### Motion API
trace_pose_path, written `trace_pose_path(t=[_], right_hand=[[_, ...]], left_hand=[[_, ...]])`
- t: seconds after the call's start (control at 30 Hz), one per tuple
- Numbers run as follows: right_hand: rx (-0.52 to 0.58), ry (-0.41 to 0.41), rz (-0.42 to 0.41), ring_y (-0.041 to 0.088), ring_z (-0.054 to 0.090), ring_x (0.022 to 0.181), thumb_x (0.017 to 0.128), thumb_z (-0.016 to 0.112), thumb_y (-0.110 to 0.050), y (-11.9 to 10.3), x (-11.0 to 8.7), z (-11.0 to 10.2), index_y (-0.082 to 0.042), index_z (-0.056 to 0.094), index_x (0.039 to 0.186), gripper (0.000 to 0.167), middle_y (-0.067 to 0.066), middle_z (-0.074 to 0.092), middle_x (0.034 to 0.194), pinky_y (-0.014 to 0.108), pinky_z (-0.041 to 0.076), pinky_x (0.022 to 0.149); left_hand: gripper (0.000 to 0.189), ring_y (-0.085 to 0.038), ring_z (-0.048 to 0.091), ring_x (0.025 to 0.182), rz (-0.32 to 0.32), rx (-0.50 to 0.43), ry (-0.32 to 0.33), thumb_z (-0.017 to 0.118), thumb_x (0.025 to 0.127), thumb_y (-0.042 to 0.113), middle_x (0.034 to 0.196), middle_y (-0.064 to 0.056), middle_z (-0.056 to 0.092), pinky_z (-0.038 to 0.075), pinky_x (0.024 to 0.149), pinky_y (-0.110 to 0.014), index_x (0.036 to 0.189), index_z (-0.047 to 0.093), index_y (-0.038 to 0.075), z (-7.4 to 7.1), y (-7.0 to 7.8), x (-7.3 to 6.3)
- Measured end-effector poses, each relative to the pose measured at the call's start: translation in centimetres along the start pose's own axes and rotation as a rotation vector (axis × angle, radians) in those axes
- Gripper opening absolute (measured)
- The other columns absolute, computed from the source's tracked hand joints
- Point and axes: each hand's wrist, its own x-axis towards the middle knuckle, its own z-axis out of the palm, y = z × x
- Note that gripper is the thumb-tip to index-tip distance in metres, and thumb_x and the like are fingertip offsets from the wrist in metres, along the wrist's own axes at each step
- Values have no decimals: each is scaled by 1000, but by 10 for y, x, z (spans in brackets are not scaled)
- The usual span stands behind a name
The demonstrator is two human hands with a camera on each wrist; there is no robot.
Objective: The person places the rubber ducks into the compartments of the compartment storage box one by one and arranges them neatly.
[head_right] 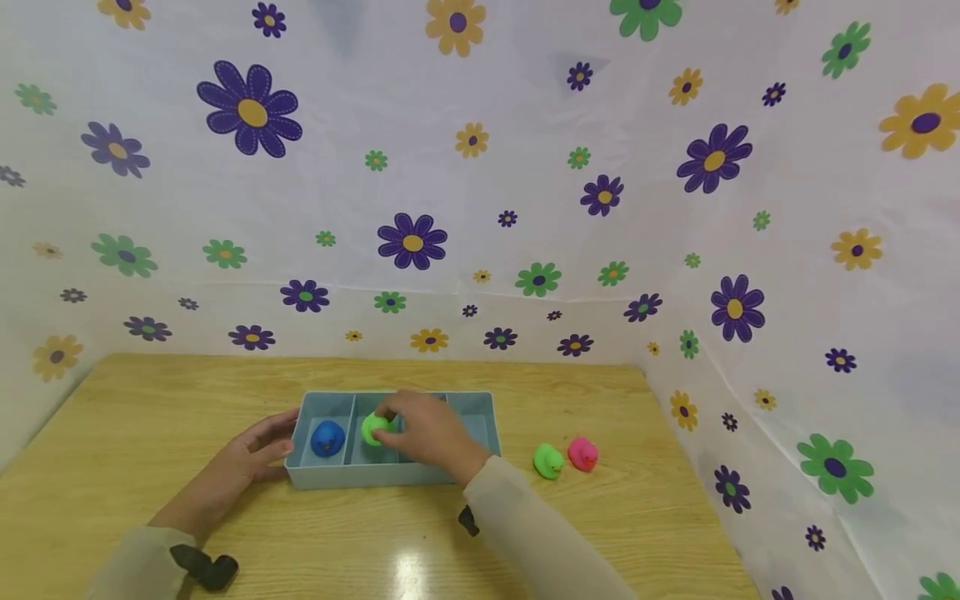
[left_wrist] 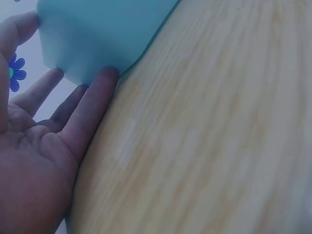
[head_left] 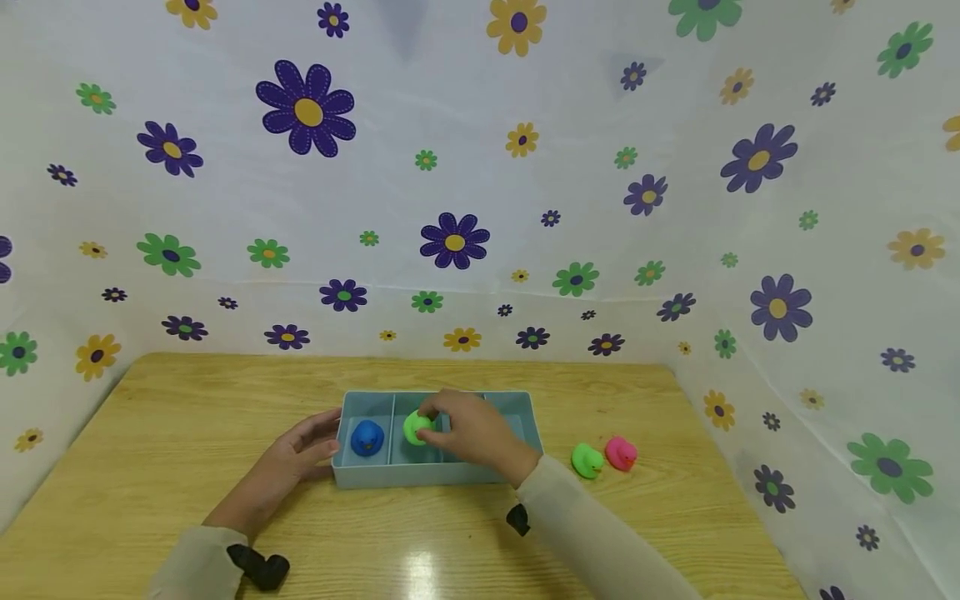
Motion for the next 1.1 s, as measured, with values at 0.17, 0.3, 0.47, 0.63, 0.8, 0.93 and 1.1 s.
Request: trace_pose_path(t=[0.17, 0.3, 0.47, 0.63, 0.8, 0.93, 1.1], right_hand=[[-6, -8, 11, 11, 67, 92, 97, 75, -30, 2, 2, 4, -15, 74, 115, 24, -6, 72, 106, 23, 55, 79], [-51, -12, 12, 10, 67, 93, 96, 76, -32, 2, 4, 9, -16, 75, 115, 24, -7, 73, 106, 23, 55, 80], [-82, -25, 32, 7, 66, 93, 96, 76, -33, 2, 6, 15, -17, 75, 116, 25, -7, 73, 106, 23, 56, 81], [-80, -54, 62, 7, 67, 94, 95, 77, -31, 2, 8, 18, -17, 76, 115, 25, -6, 74, 106, 24, 56, 83], [-78, -77, 87, 7, 67, 95, 95, 78, -31, 3, 12, 23, -18, 76, 115, 25, -7, 74, 106, 24, 56, 83], [-81, -92, 97, 7, 66, 95, 95, 77, -32, 4, 13, 26, -18, 76, 115, 24, -7, 73, 105, 24, 55, 82], [-113, -101, 97, 8, 65, 93, 95, 78, -31, 2, 15, 26, -18, 76, 114, 23, -7, 73, 103, 25, 55, 81]], left_hand=[[69, -40, 38, 147, 9, -1, -7, 65, 104, 33, 162, -17, 36, 56, 101, -45, 162, 33, 15, -1, 0, 2], [70, -40, 38, 147, 6, -1, -7, 65, 103, 34, 163, -17, 36, 56, 102, -45, 162, 32, 15, -1, 0, 3], [69, -40, 38, 147, -3, -1, -3, 64, 104, 32, 163, -17, 35, 56, 101, -43, 162, 32, 14, 2, 0, 1], [69, -39, 38, 148, -21, -6, 7, 65, 103, 34, 163, -16, 36, 54, 103, -46, 162, 33, 17, 3, 0, 2], [70, -40, 38, 147, -14, 9, 3, 65, 103, 36, 163, -16, 35, 55, 102, -44, 162, 32, 17, 1, -2, 3], [70, -38, 38, 147, -19, 16, -1, 65, 103, 36, 163, -15, 35, 56, 101, -42, 162, 32, 18, 0, -4, 3], [70, -38, 39, 147, -28, 10, 4, 65, 103, 37, 163, -14, 36, 56, 101, -42, 162, 33, 19, -1, -5, 3]])
